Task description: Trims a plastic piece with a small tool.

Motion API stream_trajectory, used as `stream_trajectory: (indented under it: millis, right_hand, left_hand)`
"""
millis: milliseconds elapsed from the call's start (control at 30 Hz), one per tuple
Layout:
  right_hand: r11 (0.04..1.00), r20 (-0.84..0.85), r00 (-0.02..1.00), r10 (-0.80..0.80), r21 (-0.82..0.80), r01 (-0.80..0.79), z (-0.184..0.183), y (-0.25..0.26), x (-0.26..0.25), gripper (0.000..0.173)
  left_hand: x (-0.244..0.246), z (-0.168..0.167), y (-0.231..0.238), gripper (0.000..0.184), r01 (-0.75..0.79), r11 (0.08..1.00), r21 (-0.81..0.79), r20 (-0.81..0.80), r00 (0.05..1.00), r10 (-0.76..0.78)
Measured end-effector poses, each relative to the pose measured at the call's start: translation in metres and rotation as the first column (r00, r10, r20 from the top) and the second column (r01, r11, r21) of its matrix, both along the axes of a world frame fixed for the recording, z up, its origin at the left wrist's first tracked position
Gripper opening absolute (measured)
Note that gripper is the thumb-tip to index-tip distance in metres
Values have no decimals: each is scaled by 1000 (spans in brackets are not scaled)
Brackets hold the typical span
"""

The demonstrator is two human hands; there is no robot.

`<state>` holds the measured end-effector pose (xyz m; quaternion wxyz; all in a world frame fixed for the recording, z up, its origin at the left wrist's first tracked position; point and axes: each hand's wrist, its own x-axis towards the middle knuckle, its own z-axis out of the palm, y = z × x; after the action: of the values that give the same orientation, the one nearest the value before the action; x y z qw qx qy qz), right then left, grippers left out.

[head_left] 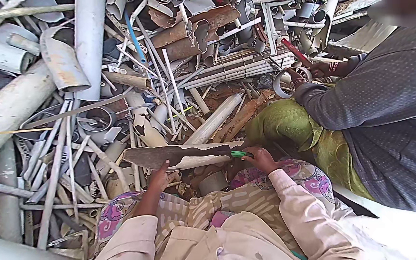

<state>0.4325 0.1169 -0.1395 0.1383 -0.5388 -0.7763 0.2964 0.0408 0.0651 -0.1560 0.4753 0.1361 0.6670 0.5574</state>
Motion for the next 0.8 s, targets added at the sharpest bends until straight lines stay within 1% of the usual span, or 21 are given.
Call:
stream_trajectory:
  millis: [67, 133, 200, 267, 300, 333, 433, 500, 600, 800]
  right_hand:
    - [998, 46, 997, -67, -4, 68, 3, -1, -3, 41]
    - [986, 92, 982, -165, -11, 166, 8, -1, -2, 40]
    - [953, 199, 938, -283, -53, 298, 10, 3, 4, 41]
    - [901, 298, 875, -382, -92, 424, 9, 10, 15, 42]
    - [879, 293, 859, -420, -103, 465, 8, 12, 23, 42]
    - [866, 247, 858, -451, -113, 487, 6, 15, 31, 41]
    - [862, 71, 880, -470, -180, 475, 0, 15, 40, 37]
    - [877, 54, 906, -421, -230, 421, -2, 13, 35, 37]
    - [896, 63, 935, -350, -269, 354, -1, 12, 24, 38]
    - [940, -70, 954, -290, -208, 271, -5, 6, 7, 32]
  left_hand:
    - [0, 1, -1, 46, 1, 1000, 7, 4, 1000, -1]
    - [0, 0, -1, 42, -14, 1000, 25, 33, 999, 14]
    - [0, 0, 0, 37, -41, 999, 35, 77, 996, 38]
    - [-1, 0, 0, 36, -64, 998, 30, 112, 992, 60]
    - [-1, -1, 0, 36, -68, 997, 25, 118, 991, 65]
    - [-1, -1, 1, 36, -67, 997, 24, 116, 991, 64]
    - [0, 1, 1, 36, -41, 999, 23, 81, 996, 39]
    - [0, 1, -1, 37, -35, 999, 13, 57, 998, 34]
    - [0, 0, -2, 37, -30, 1000, -1, 62, 998, 30]
    - [-1, -2, 0, 33, -22, 1000, 8, 39, 999, 22]
